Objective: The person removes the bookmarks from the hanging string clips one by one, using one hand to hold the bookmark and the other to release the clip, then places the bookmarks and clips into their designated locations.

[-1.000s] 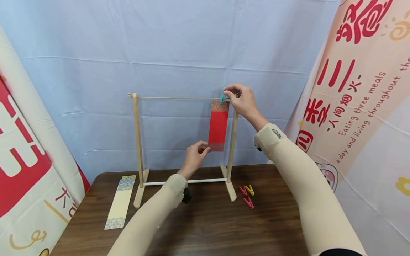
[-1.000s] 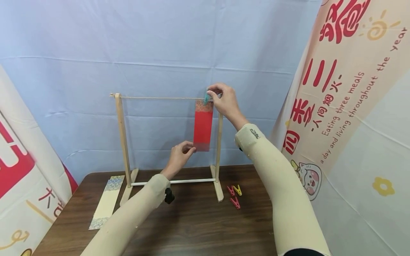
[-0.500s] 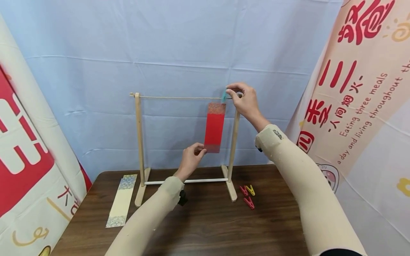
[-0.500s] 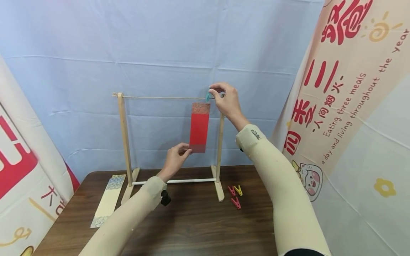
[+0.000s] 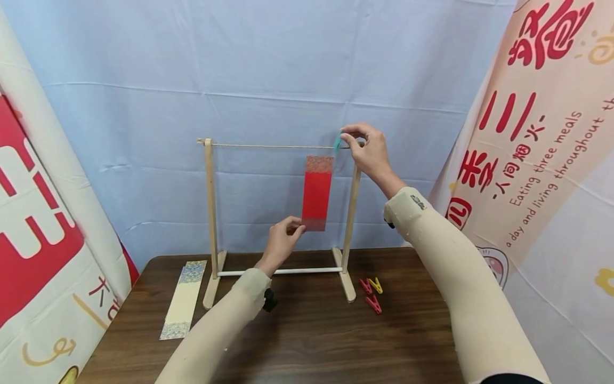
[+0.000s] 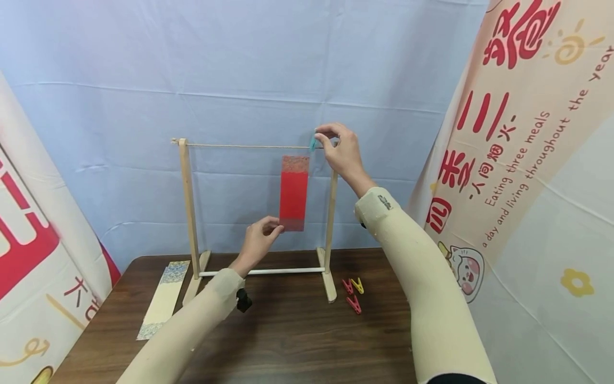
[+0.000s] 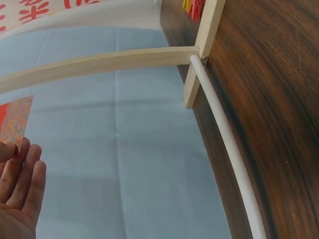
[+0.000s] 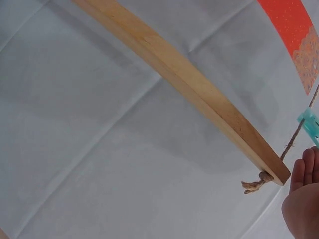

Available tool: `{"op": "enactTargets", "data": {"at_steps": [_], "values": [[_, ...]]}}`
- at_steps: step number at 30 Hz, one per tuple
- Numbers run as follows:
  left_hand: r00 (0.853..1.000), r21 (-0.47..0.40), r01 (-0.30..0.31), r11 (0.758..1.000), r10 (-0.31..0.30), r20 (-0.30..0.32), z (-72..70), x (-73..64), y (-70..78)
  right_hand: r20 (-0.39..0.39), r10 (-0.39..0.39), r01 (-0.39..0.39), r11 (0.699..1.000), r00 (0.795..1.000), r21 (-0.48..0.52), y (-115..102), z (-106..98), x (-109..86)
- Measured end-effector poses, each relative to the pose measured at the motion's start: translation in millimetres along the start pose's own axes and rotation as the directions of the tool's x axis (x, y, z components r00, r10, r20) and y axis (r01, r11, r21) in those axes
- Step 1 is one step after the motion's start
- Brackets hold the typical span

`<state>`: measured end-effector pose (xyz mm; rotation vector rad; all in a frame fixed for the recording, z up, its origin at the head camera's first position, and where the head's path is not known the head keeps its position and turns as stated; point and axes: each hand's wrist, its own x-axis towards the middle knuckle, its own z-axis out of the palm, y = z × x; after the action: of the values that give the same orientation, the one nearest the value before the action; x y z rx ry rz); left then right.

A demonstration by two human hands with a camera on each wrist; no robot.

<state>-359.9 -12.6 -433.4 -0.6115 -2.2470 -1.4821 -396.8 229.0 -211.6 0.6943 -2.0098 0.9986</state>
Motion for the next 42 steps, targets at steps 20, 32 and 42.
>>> {"op": "enactTargets", "data": {"at_steps": [20,32,42], "values": [[0.999,0.002,-0.002,1.0,0.002,-0.045,-16.2,-10.0,-10.3,-0.055,-0.074,0.078,0.995,0.996,0.06,-5,-1,-4.0],[0.998,-0.007,-0.013,1.0,0.013,-0.06,-29.2,-15.5,-10.0,-0.088,-0.131,0.144,0.976,0.988,0.163,-36,-2,-21.0],[0.996,0.027,-0.017,1.0,0.019,-0.091,-35.9,-24.4,-10.0,-0.031,-0.092,0.096,0.98,0.995,0.172,-43,3,-41.2]]}}
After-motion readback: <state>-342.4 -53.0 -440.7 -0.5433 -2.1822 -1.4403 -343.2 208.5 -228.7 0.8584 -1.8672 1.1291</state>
